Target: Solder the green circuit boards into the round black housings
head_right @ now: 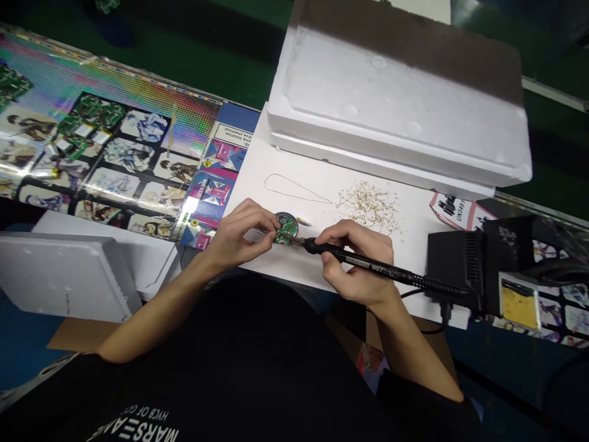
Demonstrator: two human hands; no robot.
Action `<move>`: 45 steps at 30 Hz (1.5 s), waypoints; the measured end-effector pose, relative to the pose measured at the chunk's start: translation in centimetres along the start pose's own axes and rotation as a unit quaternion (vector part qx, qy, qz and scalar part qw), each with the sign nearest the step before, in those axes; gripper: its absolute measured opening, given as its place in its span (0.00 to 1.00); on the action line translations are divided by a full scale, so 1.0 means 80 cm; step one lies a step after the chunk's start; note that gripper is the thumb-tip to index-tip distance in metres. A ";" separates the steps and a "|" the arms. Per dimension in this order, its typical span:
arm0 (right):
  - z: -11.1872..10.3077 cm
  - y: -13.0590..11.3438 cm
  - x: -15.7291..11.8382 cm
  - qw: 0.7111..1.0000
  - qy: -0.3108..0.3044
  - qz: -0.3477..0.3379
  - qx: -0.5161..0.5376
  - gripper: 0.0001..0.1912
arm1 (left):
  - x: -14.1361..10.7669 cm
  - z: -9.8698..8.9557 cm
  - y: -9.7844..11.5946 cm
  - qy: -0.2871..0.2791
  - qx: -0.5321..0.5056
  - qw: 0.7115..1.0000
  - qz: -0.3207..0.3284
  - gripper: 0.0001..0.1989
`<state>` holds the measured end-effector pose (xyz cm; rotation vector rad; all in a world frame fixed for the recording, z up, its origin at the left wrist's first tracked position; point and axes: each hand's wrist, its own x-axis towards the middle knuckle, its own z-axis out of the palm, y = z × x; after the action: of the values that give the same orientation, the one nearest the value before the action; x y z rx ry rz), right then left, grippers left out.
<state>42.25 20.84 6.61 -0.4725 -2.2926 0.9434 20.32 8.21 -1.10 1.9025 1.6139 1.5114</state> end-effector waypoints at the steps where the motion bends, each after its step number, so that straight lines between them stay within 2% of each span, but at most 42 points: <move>1: -0.001 -0.001 0.002 1.000 -0.007 -0.002 0.000 0.04 | 0.000 0.000 0.000 -0.001 0.000 1.000 0.000 0.07; 12: -0.017 -0.001 0.024 0.996 -0.079 0.028 0.008 0.08 | 0.001 0.000 0.001 0.005 -0.003 1.000 -0.008 0.06; 18: -0.014 0.002 0.024 0.997 -0.068 0.026 0.010 0.07 | 0.001 0.000 0.001 0.005 -0.008 1.000 -0.008 0.07; 25: -0.017 0.007 0.021 0.997 -0.071 -0.007 -0.002 0.06 | 0.001 0.000 0.000 0.007 -0.008 1.000 -0.006 0.08; 30: -0.017 0.008 0.024 0.996 -0.083 0.006 0.010 0.08 | 0.000 0.000 0.001 0.005 -0.009 1.000 -0.010 0.07; 34: -0.018 0.006 0.026 0.997 -0.076 0.014 -0.001 0.05 | 0.000 0.000 0.000 0.007 -0.006 1.000 -0.008 0.07; 38: -0.022 0.019 0.017 0.999 -0.032 0.006 0.032 0.04 | 0.000 0.000 0.000 0.005 -0.009 1.000 -0.010 0.07; 42: -0.026 0.033 0.007 0.990 0.083 -0.012 0.116 0.06 | 0.000 0.000 0.000 0.006 -0.016 1.000 -0.008 0.08; 45: -0.023 0.027 0.005 0.979 0.157 0.000 0.130 0.07 | 0.000 0.001 0.000 0.008 -0.018 1.000 -0.009 0.08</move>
<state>43.39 23.43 6.25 -0.4702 -1.8556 1.0676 20.34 8.25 -1.15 1.8557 1.5952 1.5421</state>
